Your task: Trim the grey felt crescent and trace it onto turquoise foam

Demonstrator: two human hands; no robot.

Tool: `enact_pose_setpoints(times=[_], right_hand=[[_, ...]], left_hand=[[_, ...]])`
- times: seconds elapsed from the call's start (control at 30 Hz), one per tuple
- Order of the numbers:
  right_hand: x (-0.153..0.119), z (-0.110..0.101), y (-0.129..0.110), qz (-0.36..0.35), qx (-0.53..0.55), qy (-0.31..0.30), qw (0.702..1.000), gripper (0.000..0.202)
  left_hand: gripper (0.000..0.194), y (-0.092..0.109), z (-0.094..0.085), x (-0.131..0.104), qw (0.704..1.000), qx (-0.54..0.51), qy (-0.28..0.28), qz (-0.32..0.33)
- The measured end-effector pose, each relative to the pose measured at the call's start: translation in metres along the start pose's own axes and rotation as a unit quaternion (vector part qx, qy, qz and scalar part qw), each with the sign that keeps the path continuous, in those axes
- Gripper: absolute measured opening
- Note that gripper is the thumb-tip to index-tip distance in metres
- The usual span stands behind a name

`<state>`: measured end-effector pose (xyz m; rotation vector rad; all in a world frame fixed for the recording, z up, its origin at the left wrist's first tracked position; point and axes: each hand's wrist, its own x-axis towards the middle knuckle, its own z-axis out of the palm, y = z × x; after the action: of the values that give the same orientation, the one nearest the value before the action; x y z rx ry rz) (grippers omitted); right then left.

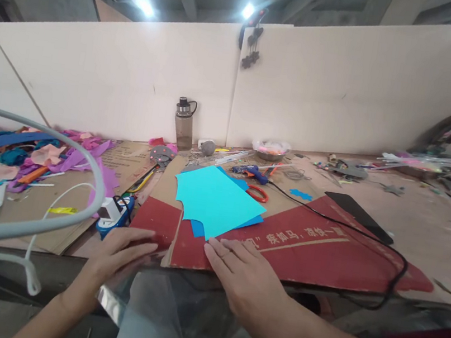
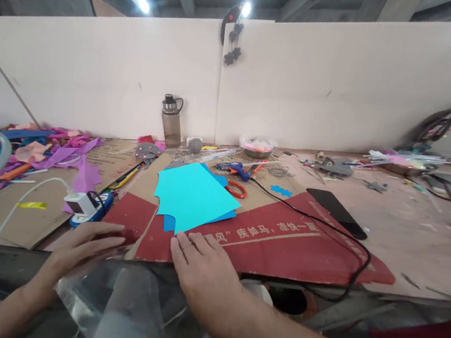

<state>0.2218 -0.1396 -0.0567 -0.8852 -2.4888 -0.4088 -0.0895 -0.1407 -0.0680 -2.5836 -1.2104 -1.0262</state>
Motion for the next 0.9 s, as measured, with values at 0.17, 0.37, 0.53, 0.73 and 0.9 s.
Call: enact_pose_setpoints(times=[0.17, 0.37, 0.53, 0.73, 0.9], right_hand=[[-0.004, 0.008, -0.002, -0.015, -0.027, 0.043, 0.999, 0.041], [-0.018, 0.007, -0.014, -0.131, 0.027, 0.057, 0.989, 0.039], [-0.033, 0.028, -0.037, -0.161, 0.034, 0.082, 0.983, 0.052], [-0.032, 0.028, -0.038, -0.117, -0.015, 0.110, 0.987, 0.041], [-0.031, 0.025, -0.043, -0.092, -0.029, 0.104, 0.990, 0.042]], left_hand=[[0.021, -0.001, 0.012, -0.009, 0.996, 0.034, 0.036, -0.069], [0.012, 0.019, 0.008, 0.000, 0.995, -0.034, 0.053, -0.071], [0.007, 0.021, 0.006, 0.006, 0.996, -0.021, 0.062, -0.054], [0.025, 0.020, -0.011, 0.018, 0.999, -0.029, 0.043, 0.003], [0.054, 0.015, -0.052, 0.037, 0.983, -0.053, -0.169, 0.039]])
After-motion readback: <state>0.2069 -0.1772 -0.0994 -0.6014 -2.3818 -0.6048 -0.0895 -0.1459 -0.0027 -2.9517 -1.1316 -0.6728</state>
